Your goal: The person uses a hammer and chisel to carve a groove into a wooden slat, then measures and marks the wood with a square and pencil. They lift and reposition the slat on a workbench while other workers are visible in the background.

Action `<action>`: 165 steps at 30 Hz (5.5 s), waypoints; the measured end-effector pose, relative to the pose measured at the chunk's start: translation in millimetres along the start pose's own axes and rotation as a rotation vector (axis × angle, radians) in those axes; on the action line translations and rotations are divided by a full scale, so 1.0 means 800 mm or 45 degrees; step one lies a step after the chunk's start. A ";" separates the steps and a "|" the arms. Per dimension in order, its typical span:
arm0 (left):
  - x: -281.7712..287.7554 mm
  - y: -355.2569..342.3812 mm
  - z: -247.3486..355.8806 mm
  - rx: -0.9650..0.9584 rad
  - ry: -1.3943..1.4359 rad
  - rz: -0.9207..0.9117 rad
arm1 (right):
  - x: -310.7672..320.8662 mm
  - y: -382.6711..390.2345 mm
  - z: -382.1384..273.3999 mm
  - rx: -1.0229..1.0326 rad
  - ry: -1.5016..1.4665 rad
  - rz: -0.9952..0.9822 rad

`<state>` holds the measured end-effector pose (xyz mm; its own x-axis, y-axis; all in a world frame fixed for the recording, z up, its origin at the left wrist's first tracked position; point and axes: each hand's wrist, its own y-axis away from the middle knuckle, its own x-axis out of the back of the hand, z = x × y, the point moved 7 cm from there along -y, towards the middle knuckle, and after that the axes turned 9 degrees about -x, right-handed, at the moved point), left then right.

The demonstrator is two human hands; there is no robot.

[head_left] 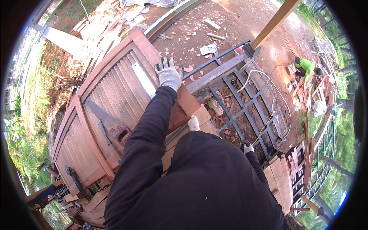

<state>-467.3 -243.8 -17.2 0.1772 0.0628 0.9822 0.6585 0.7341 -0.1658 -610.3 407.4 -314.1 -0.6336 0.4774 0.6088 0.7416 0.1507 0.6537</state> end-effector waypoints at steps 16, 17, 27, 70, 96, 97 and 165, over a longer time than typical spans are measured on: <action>-0.020 0.012 -0.032 -0.067 -0.022 0.121 | 0.032 0.164 0.100 -0.510 -0.014 -0.127; -0.022 0.012 -0.032 -0.076 -0.022 0.122 | 0.036 0.159 0.084 -0.385 0.165 -0.101; -0.011 0.013 -0.023 -0.007 -0.011 0.009 | 0.048 0.004 0.025 -0.133 0.452 0.060; 0.003 0.017 -0.007 0.012 -0.140 -0.055 | 0.177 -0.546 -0.112 0.276 0.800 -0.373; 0.016 0.037 -0.013 0.265 -0.029 -0.010 | 0.086 -0.668 -0.582 0.584 1.185 0.253; 0.020 0.035 -0.014 0.281 -0.003 -0.014 | 0.088 -0.680 -0.578 0.589 1.214 0.205; -0.025 -0.148 -0.190 1.293 0.101 -0.121 | -0.410 -0.020 -1.249 1.948 1.517 -1.217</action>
<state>-437.5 -434.3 -30.6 0.2285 -0.0437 0.9726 -0.2519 0.9623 0.1024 -634.4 -617.0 -75.0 -0.1711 -0.6753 0.7174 -0.6341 0.6328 0.4445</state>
